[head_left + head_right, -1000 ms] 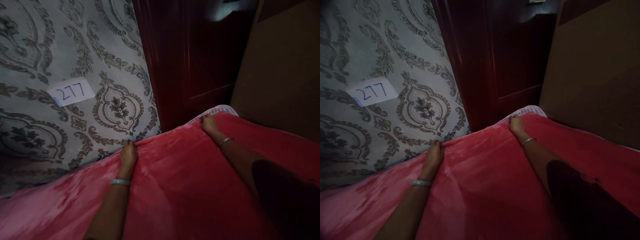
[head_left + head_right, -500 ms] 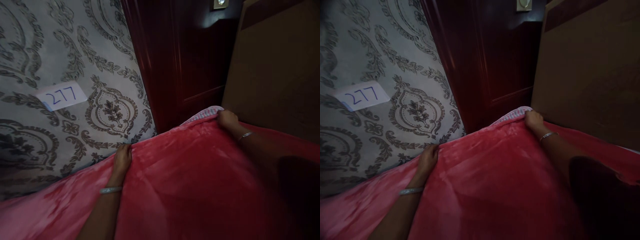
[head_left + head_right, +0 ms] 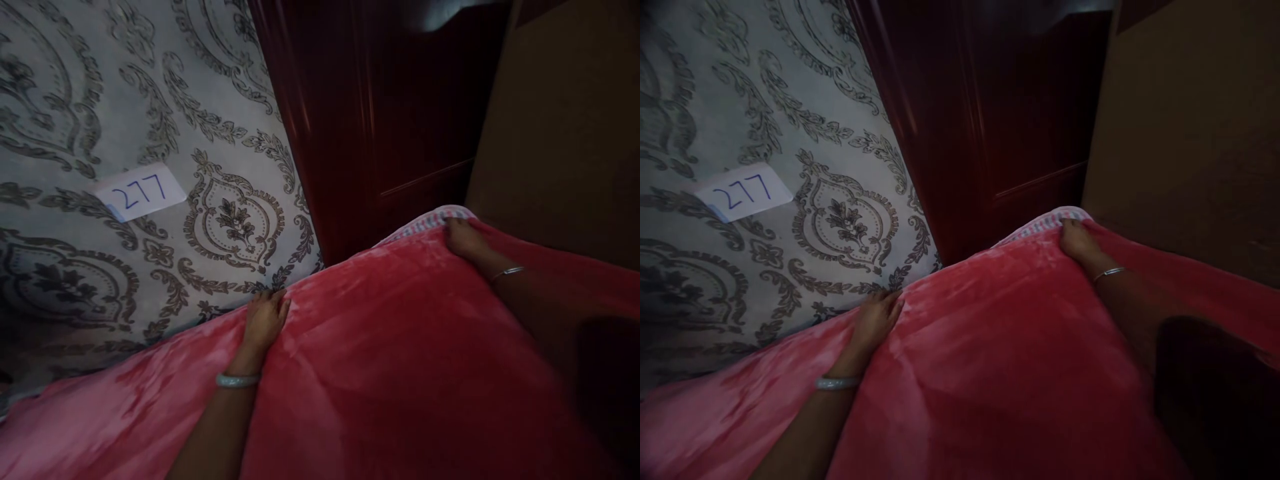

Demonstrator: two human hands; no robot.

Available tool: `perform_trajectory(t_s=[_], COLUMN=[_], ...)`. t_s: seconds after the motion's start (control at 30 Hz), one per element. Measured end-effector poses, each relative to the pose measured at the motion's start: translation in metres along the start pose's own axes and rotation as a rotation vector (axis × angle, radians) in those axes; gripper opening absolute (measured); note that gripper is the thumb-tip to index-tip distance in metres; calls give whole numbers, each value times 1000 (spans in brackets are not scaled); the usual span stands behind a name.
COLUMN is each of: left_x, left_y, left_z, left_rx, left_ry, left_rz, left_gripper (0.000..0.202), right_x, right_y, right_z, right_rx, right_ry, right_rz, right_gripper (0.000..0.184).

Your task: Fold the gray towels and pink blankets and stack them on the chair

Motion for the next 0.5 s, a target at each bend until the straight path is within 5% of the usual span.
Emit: perform_trajectory(t_s=[0.1,0.3,0.5], left_x=[-2,-1,-2], left_y=[3,4,-13], left_z=[-2,-3,-5], left_rx=[-45,114,245], left_ry=[-2,-121,-159], left_rz=[-6,-137,-16], left_gripper=[42,37,41], right_x=[27,86,87], right_y=[11,-20,-33], right_z=[17,67,64], right_rx=[38,170,211], right_ry=[-12,410,358], right_rz=[18,218,259], right_gripper=[49,60,60])
Point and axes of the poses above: each hand's wrist, its own x-axis away from the middle knuckle, its own y-axis out of the back of the hand, z = x × y, the point moved 6 cm from there along -x, towards the middle knuckle, and after that the axes turned 12 degrees about -y, right-handed, at the moved point
